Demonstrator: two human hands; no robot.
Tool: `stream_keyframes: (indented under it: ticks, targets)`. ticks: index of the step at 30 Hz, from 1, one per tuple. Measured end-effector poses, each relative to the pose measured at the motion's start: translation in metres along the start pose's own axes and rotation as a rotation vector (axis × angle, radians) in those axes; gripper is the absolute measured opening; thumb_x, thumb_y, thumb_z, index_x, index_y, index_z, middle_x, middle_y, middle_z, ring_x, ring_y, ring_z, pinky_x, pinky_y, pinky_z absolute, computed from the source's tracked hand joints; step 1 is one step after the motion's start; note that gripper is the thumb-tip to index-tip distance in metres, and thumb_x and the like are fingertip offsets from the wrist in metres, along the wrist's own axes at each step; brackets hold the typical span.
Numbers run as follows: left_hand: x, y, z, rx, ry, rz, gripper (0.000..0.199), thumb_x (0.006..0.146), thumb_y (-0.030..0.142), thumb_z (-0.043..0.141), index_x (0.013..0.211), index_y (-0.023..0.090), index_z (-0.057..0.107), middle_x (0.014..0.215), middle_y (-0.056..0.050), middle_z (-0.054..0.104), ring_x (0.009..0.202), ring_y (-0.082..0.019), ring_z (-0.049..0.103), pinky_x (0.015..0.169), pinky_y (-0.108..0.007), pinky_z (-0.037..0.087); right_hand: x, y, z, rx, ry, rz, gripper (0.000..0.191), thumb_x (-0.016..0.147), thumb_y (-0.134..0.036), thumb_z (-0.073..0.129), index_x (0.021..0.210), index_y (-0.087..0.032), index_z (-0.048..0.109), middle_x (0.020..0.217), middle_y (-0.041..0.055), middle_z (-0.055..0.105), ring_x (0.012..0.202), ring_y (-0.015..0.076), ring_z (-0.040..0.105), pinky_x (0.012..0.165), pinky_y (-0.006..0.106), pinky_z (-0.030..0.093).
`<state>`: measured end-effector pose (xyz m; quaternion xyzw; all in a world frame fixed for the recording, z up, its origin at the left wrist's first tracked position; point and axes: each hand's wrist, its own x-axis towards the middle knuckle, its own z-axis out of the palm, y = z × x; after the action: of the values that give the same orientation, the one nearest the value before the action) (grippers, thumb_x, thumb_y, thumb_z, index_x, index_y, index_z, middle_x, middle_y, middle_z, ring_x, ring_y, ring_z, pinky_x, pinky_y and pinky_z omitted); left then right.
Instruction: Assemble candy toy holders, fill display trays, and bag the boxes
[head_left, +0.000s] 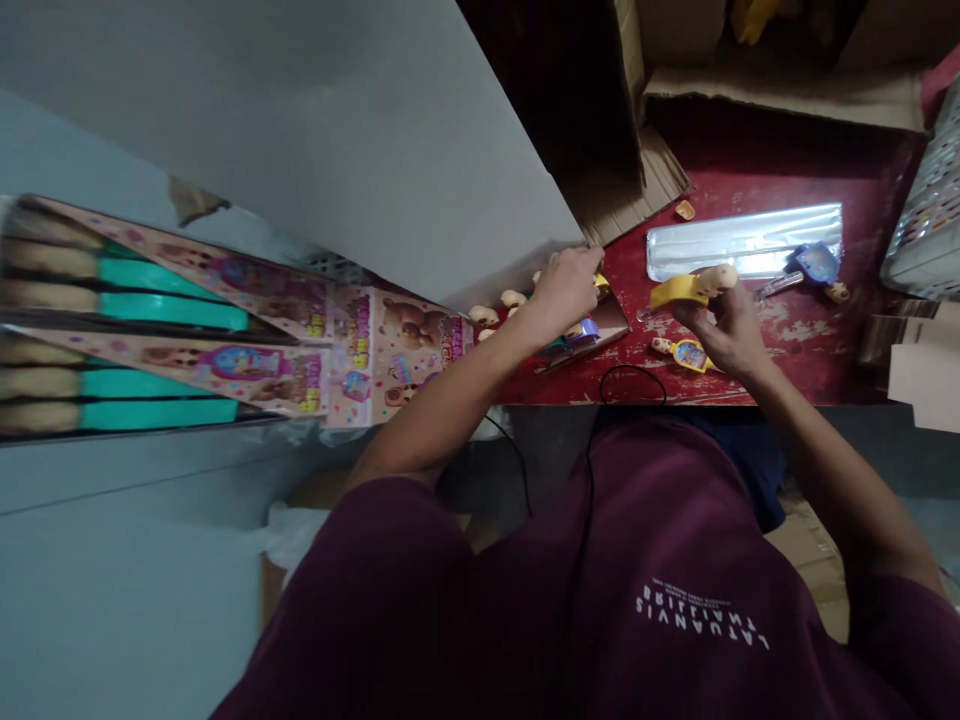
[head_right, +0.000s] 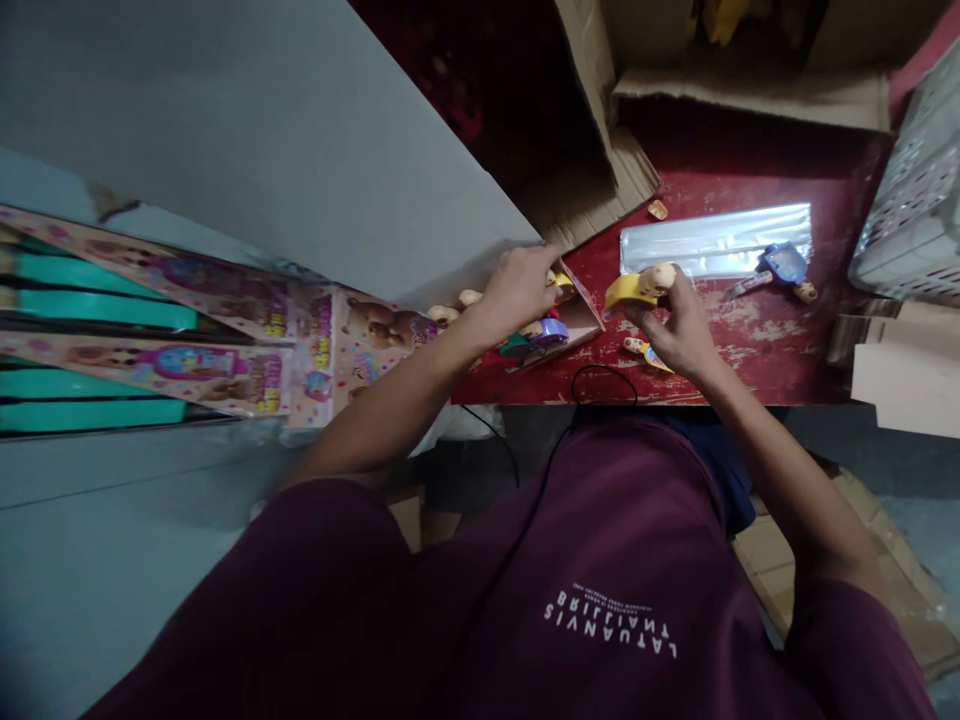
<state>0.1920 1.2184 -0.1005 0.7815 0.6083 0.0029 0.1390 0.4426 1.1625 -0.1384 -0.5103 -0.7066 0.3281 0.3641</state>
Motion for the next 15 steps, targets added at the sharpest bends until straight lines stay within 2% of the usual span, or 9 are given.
stream_keyframes:
  ticks: [5, 7, 11, 15]
  targets:
    - [-0.019, 0.007, -0.010, 0.052, 0.174, -0.017, 0.030, 0.097, 0.014, 0.049, 0.125, 0.017, 0.061, 0.130, -0.016, 0.065, 0.120, -0.032, 0.061, 0.101, -0.045, 0.048, 0.008, -0.013, 0.005, -0.077, -0.109, -0.065, 0.038, 0.095, -0.047, 0.063, 0.124, -0.023, 0.058, 0.114, 0.0105, 0.065, 0.105, 0.0276, 0.061, 0.094, 0.049, 0.055]
    - [-0.021, 0.002, -0.013, 0.075, 0.175, 0.011, 0.028, 0.100, 0.013, 0.044, 0.119, 0.017, 0.064, 0.127, -0.015, 0.066, 0.117, -0.030, 0.062, 0.099, -0.042, 0.050, 0.019, -0.017, 0.011, -0.142, -0.158, -0.103, 0.033, 0.094, -0.043, 0.064, 0.119, -0.022, 0.061, 0.113, 0.0107, 0.066, 0.107, 0.0295, 0.060, 0.096, 0.051, 0.053]
    - [-0.012, -0.017, -0.007, 0.080, 0.164, 0.179, 0.025, 0.102, 0.013, 0.042, 0.107, 0.016, 0.066, 0.119, -0.013, 0.068, 0.108, -0.025, 0.064, 0.089, -0.037, 0.050, 0.047, -0.016, 0.036, -0.208, -0.237, -0.193, 0.023, 0.095, -0.039, 0.064, 0.111, -0.022, 0.064, 0.108, 0.0093, 0.066, 0.104, 0.0293, 0.059, 0.092, 0.050, 0.052]
    - [-0.005, -0.035, 0.004, 0.083, 0.205, 0.336, 0.029, 0.106, 0.021, 0.038, 0.106, 0.017, 0.066, 0.116, -0.013, 0.069, 0.104, -0.025, 0.063, 0.086, -0.039, 0.051, 0.067, -0.006, 0.061, -0.205, -0.295, -0.306, 0.023, 0.095, -0.041, 0.063, 0.106, -0.020, 0.066, 0.098, 0.0076, 0.067, 0.095, 0.0271, 0.059, 0.085, 0.045, 0.052]
